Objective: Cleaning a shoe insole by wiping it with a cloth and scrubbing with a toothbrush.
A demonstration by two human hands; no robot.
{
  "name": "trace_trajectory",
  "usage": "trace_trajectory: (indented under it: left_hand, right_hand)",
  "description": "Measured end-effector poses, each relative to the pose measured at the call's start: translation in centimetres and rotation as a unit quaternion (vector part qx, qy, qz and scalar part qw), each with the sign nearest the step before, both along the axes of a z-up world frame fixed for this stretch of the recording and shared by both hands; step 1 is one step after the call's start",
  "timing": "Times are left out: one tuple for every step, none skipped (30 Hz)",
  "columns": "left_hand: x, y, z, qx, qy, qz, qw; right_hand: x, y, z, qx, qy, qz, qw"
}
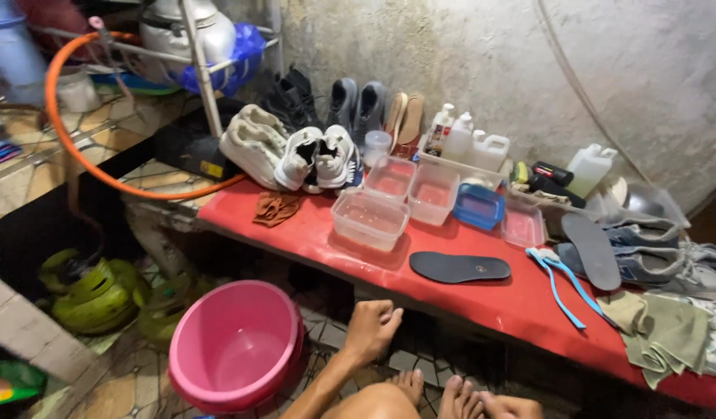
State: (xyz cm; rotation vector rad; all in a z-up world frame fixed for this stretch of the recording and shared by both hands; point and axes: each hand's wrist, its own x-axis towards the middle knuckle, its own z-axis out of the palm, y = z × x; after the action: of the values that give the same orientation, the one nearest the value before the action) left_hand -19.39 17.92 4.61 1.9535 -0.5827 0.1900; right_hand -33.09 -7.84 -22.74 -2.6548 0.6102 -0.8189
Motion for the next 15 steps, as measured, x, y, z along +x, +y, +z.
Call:
trace_trajectory:
  left_hand:
    - [-0.2, 0.5, 0.3, -0.007, -0.007, -0.026, 1.0]
    - [-0.5, 1.5, 0.2, -0.007, -0.005, -0.034, 0.999]
    - [-0.4, 2.4, 0.3, -0.033, 0.012, -0.019, 0.999]
    - [-0.3, 3.3, 0.4, -0.059, 0.028, -0.004, 0.998]
    - [-0.6, 4.3, 0.0, -0.059, 0.03, -0.009, 0.998]
    - [-0.9, 5.2, -0.4, -0.049, 0.046, 0.042, 0.997]
    - [-1.0, 6.3, -0.8, -0.038, 0.061, 0.092, 0.993]
    - [-0.7, 6.7, -1.4, -0.038, 0.062, 0.086, 0.994]
    - [-0.6, 7.2, -2.1, -0.057, 0.061, 0.115, 0.99]
    - [-0.6, 7.7, -2.8, -0.077, 0.059, 0.144, 0.985]
    - [-0.5, 7.6, -3.2, -0.076, 0.068, 0.14, 0.985]
    - [-0.4, 7.5, -3.6, -0.078, 0.065, 0.17, 0.98]
    - [0.3, 7.5, -3.9, -0.083, 0.056, 0.202, 0.974]
    - [0.7, 7.4, -3.5, -0.084, 0.059, 0.2, 0.974]
    - [0.8, 7.5, -3.2, -0.066, 0.052, 0.227, 0.97]
  right_hand:
    - [2.4, -0.2, -7.4, -0.171, -0.004, -0.012, 0.985]
    - [1.4, 0.0, -5.7, -0.337, -0.006, -0.022, 0.941]
    - [0.2, -0.6, -4.0, -0.498, -0.01, -0.028, 0.867]
    - [-1.8, -1.3, -2.6, -0.643, -0.014, -0.032, 0.765]
    - [0.1, 0.2, -3.3, -0.643, -0.009, -0.035, 0.765]
    - [2.0, 1.8, -4.1, -0.391, 0.157, -0.186, 0.888]
    - [4.1, 3.4, -5.0, -0.088, 0.299, -0.317, 0.896]
    - [3.1, 3.2, -5.5, -0.087, 0.3, -0.322, 0.894]
    - [1.5, 3.2, -6.2, -0.139, 0.152, -0.216, 0.954]
    - [-0.1, 3.4, -6.9, -0.187, -0.002, -0.103, 0.977]
    - [-0.1, 3.3, -5.8, -0.188, 0.007, -0.106, 0.976]
    - [-0.1, 3.4, -4.7, -0.237, 0.036, -0.185, 0.953]
    - [1.0, 3.4, -3.5, -0.283, 0.059, -0.261, 0.921]
    - [1.1, 2.1, -5.7, -0.285, 0.061, -0.262, 0.92]
    - [0.6, 1.1, -8.0, -0.246, 0.065, -0.236, 0.938]
